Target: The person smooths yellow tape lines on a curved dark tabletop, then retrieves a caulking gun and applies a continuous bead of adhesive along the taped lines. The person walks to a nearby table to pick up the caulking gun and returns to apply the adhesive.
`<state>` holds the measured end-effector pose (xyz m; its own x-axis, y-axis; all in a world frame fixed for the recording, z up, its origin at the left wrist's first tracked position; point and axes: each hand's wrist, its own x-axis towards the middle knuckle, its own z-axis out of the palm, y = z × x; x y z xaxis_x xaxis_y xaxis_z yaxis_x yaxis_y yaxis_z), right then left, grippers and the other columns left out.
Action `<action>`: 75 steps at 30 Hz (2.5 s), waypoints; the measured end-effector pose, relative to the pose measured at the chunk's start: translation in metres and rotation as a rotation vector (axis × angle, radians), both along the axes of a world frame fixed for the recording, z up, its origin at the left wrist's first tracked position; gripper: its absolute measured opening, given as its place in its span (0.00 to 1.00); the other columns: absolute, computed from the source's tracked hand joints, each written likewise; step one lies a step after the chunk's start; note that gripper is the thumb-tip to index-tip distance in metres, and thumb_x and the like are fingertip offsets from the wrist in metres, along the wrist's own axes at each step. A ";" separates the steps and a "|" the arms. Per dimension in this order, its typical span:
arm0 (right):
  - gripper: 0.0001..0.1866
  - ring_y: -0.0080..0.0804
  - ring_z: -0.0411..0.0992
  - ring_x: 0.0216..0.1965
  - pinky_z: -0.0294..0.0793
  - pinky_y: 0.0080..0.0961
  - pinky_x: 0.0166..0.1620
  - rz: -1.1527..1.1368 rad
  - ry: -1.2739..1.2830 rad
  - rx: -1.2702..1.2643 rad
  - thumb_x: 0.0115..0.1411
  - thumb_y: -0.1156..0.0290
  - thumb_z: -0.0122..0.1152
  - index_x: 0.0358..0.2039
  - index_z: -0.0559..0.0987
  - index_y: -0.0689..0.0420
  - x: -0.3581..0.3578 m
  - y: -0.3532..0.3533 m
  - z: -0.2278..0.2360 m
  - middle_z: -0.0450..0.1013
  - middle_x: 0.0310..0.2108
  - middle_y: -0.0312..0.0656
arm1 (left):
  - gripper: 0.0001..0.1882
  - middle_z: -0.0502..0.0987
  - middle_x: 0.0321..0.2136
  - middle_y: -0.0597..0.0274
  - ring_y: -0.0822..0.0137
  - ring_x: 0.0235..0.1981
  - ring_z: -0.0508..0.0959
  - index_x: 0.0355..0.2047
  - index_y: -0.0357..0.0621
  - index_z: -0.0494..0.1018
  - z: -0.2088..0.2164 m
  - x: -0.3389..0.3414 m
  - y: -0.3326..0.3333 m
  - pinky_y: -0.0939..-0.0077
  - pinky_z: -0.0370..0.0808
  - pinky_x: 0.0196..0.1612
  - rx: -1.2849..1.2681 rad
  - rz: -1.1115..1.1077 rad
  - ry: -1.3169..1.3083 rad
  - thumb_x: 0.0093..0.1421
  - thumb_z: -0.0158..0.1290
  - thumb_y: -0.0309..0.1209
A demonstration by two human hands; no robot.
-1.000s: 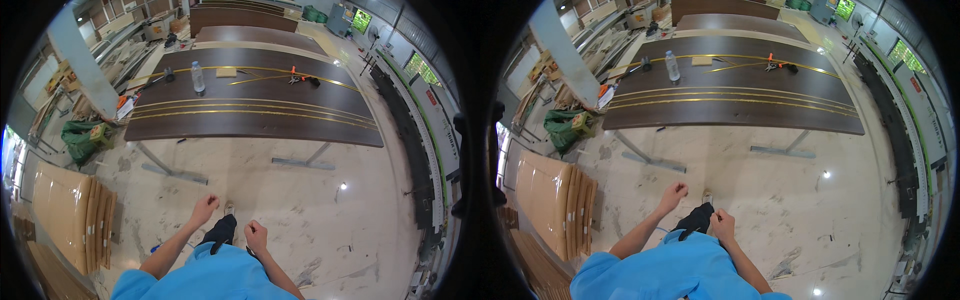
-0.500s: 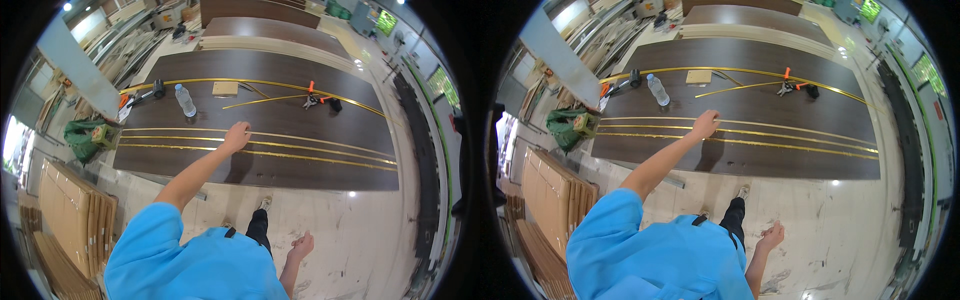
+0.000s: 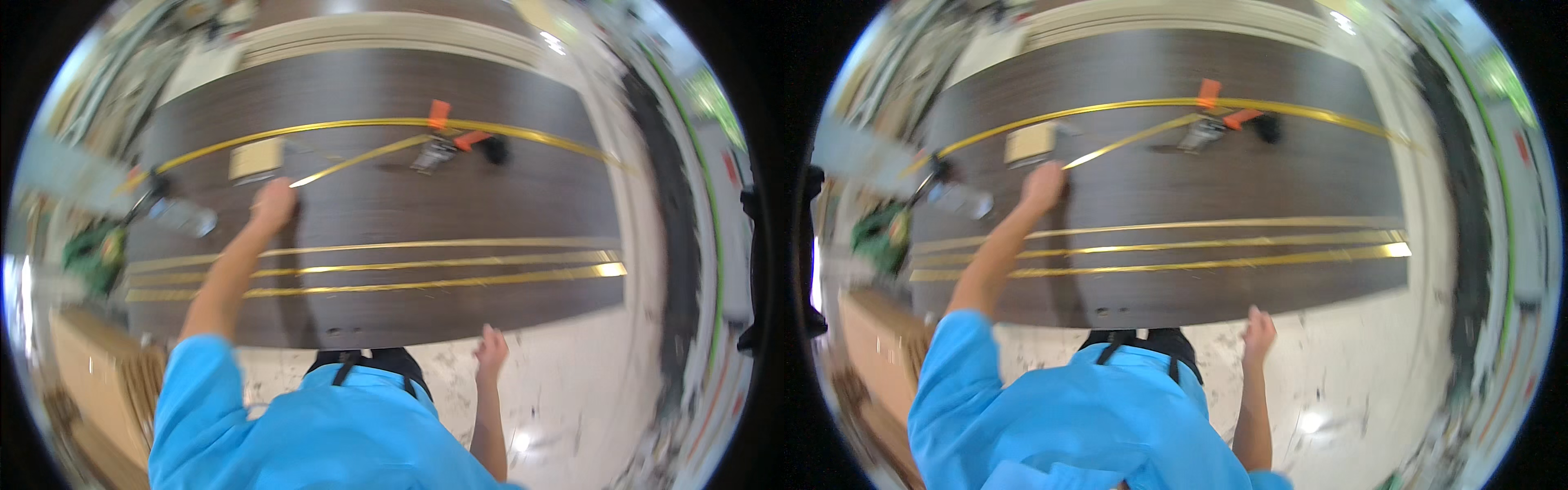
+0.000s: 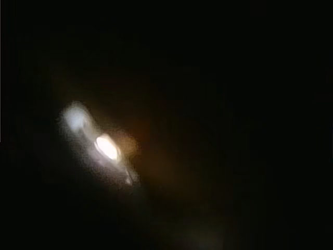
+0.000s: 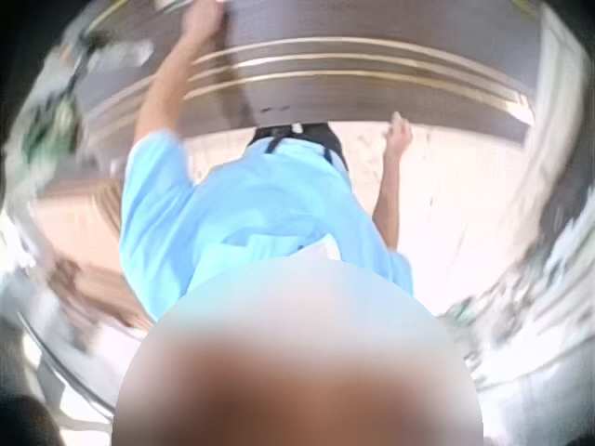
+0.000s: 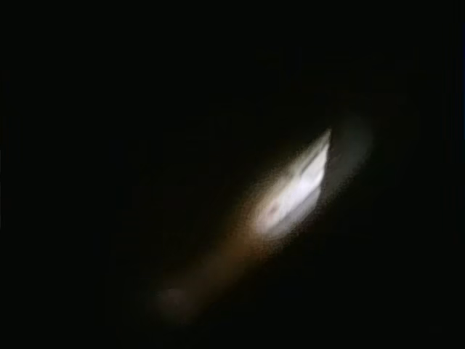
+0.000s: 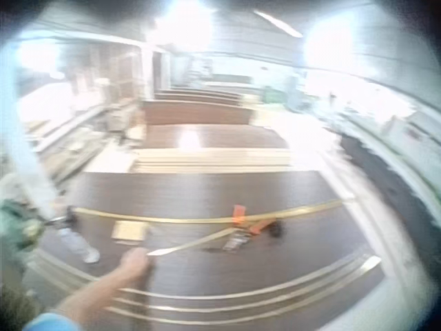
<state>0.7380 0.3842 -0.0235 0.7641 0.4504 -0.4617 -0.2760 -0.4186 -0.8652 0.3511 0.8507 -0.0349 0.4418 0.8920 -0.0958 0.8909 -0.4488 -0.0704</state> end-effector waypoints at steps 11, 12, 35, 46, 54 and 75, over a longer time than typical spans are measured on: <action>0.21 0.19 0.64 0.15 0.65 0.21 0.19 -0.031 -0.015 0.029 0.69 0.59 0.61 0.21 0.71 0.55 -0.031 0.043 -0.015 0.66 0.15 0.32 | 0.08 0.81 0.35 0.41 0.40 0.42 0.81 0.36 0.37 0.73 0.005 -0.039 0.007 0.47 0.77 0.45 -0.187 0.152 0.045 0.57 0.52 0.27; 0.21 0.20 0.66 0.15 0.65 0.22 0.20 -0.032 0.007 0.000 0.69 0.60 0.62 0.21 0.72 0.57 -0.044 0.042 -0.019 0.67 0.14 0.33 | 0.08 0.81 0.35 0.41 0.40 0.41 0.81 0.36 0.38 0.73 0.007 -0.042 0.005 0.47 0.77 0.46 -0.199 0.124 0.032 0.57 0.52 0.28; 0.12 0.28 0.71 0.36 0.74 0.27 0.42 0.604 -0.543 0.254 0.65 0.72 0.62 0.48 0.80 0.59 -0.077 0.161 0.067 0.73 0.37 0.40 | 0.09 0.76 0.29 0.72 0.78 0.31 0.73 0.42 0.37 0.79 0.163 -0.163 -0.193 0.80 0.69 0.36 -1.036 0.658 -1.177 0.64 0.60 0.28; 0.27 0.47 0.75 0.43 0.74 0.44 0.48 1.932 -0.813 0.598 0.61 0.73 0.63 0.62 0.75 0.49 -0.285 0.255 0.105 0.75 0.41 0.45 | 0.06 0.79 0.27 0.73 0.78 0.31 0.75 0.39 0.41 0.82 0.144 -0.280 -0.259 0.76 0.73 0.37 -0.877 0.562 -0.998 0.63 0.60 0.28; 0.24 0.44 0.75 0.33 0.75 0.38 0.36 1.840 -0.732 0.521 0.63 0.83 0.54 0.57 0.79 0.49 -0.423 0.300 0.052 0.72 0.34 0.44 | 0.14 0.81 0.47 0.58 0.54 0.50 0.78 0.45 0.43 0.80 0.086 -0.421 -0.182 0.62 0.74 0.54 0.217 0.580 -0.521 0.58 0.62 0.30; 0.19 0.38 0.68 0.29 0.70 0.33 0.35 1.869 -0.733 0.281 0.69 0.77 0.55 0.59 0.79 0.51 -0.577 0.408 0.001 0.66 0.28 0.43 | 0.29 0.70 0.64 0.62 0.53 0.66 0.66 0.62 0.46 0.71 -0.018 -0.470 -0.106 0.52 0.60 0.69 0.351 0.934 -0.548 0.63 0.59 0.42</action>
